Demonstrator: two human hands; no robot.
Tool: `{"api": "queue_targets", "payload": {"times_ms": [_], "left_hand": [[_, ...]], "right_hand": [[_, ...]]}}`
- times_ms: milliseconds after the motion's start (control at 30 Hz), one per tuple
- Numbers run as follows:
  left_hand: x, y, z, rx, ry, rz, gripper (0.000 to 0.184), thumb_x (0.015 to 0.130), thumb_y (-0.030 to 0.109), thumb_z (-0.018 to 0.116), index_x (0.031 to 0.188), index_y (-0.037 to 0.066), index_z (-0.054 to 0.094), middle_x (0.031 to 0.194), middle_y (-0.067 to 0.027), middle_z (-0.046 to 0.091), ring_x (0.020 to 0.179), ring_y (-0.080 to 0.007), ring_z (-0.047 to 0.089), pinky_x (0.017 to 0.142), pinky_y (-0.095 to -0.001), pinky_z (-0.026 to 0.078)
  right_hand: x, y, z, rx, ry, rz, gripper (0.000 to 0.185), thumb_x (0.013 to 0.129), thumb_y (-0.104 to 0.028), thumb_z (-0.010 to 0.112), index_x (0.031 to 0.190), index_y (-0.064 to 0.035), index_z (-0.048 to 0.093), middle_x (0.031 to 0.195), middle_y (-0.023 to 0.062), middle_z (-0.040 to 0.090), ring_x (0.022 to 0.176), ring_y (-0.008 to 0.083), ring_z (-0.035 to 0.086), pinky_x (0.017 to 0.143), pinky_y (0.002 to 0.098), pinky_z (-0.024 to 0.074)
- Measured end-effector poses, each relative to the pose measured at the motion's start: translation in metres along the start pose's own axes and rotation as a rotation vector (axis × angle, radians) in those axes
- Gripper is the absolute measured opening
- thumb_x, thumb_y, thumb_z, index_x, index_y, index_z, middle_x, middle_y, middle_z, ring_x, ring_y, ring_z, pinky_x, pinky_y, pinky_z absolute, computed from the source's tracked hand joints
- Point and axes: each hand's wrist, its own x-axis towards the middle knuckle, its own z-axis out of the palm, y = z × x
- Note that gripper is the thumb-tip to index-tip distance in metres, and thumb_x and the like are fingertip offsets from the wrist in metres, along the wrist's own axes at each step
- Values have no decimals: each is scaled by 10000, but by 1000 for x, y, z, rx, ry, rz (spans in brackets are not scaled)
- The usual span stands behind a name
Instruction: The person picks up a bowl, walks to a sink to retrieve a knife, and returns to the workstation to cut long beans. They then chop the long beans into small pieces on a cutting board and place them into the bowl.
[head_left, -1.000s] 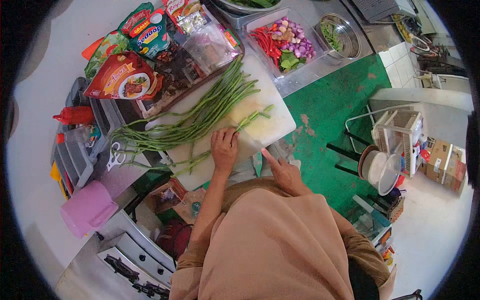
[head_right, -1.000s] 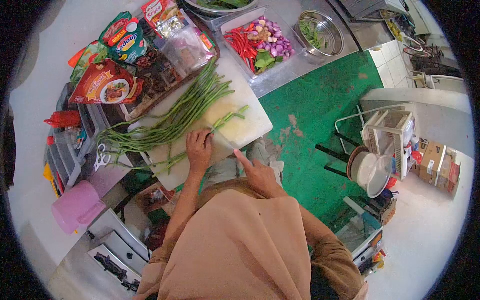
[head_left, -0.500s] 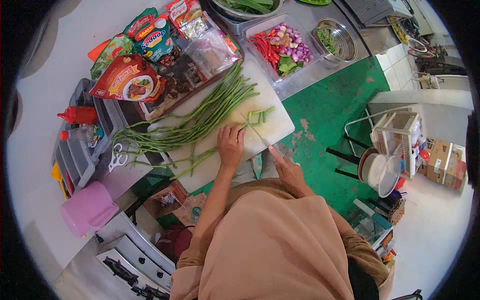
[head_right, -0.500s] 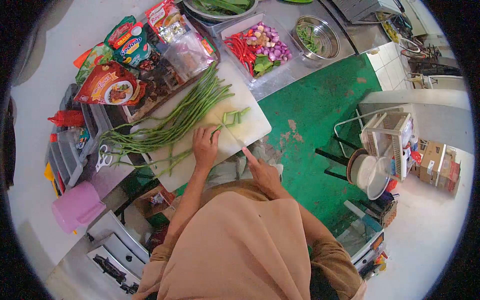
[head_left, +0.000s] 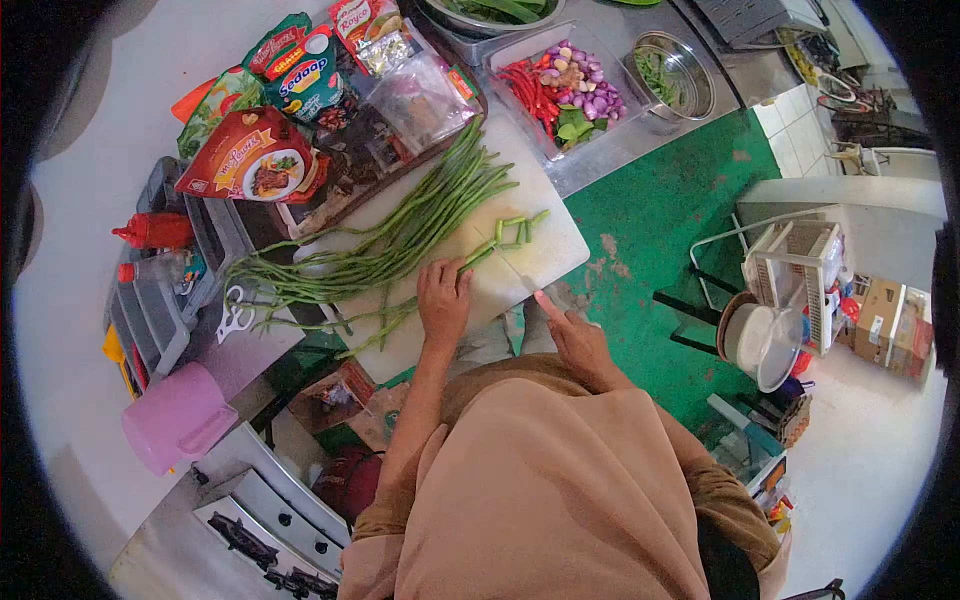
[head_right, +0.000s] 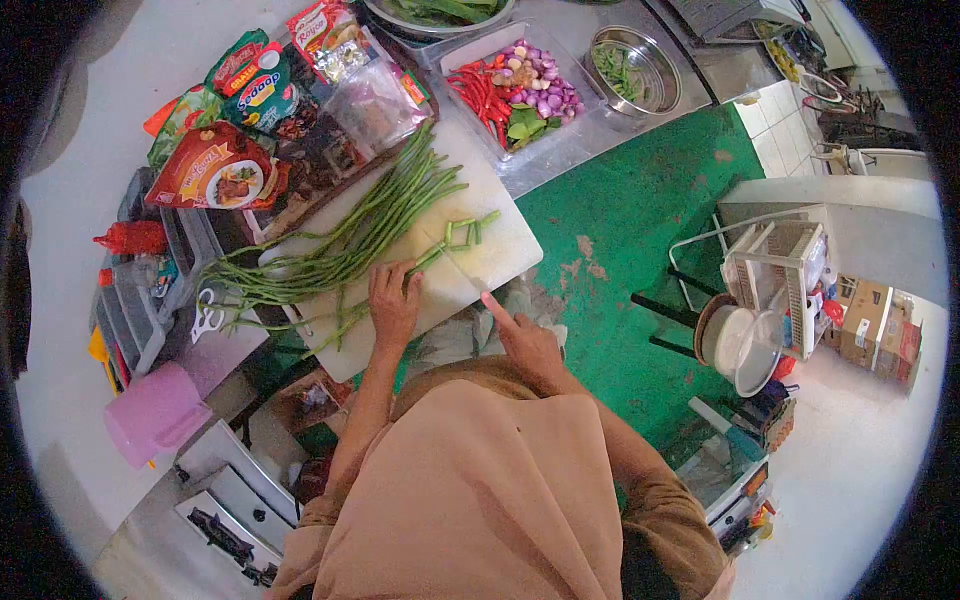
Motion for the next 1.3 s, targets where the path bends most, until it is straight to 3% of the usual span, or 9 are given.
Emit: {"api": "queue_targets", "payload": {"times_ms": [267,533,667,867,933,1300], "left_hand": [[2,-1,3,-31,59,20,189,782,93,701,961,69,645,932,-82,572,882,-302,534,807,-420,442],[2,-1,2,-69,51,11,200,761,64,712,952,64,651,936,-93,596,886,-309,547,809,-429,436],[3,0,4,-51,59,20,184,781,74,694,958,79,644,934,-70,579,883,-288,543,808,-415,448],[2,3,6,-66,67,-29,188,779,87,712,953,55,648,949,-100,591,896,-314,551,798,-426,444],[3,5,8,-62,72,-42,192,781,98,714,954,53,644,945,-102,588,899,-316,551,796,-426,446],[13,18,3,-98,14,-81,313,796,142,707,1061,33,581,971,-126,585,920,-335,541,846,-443,434]], "right_hand": [[-3,-6,3,12,-55,-58,649,954,-192,487,1505,-362,190,839,159,566,644,402,602,538,517,486],[0,-19,1,-89,-131,-4,745,890,-111,518,1506,-365,187,828,176,568,641,403,607,551,518,487],[5,-18,11,-146,-25,-67,637,937,-155,522,1494,-333,271,754,139,545,562,360,565,487,480,456],[6,-9,10,55,-85,-1,717,897,-120,536,1507,-322,220,780,190,600,674,412,612,596,519,486],[4,-8,12,162,28,-20,646,932,-142,506,1501,-309,248,806,192,608,696,419,612,628,516,487],[0,-10,4,93,-39,-9,612,958,-161,483,1498,-329,248,843,198,605,710,419,614,643,501,494]]}}
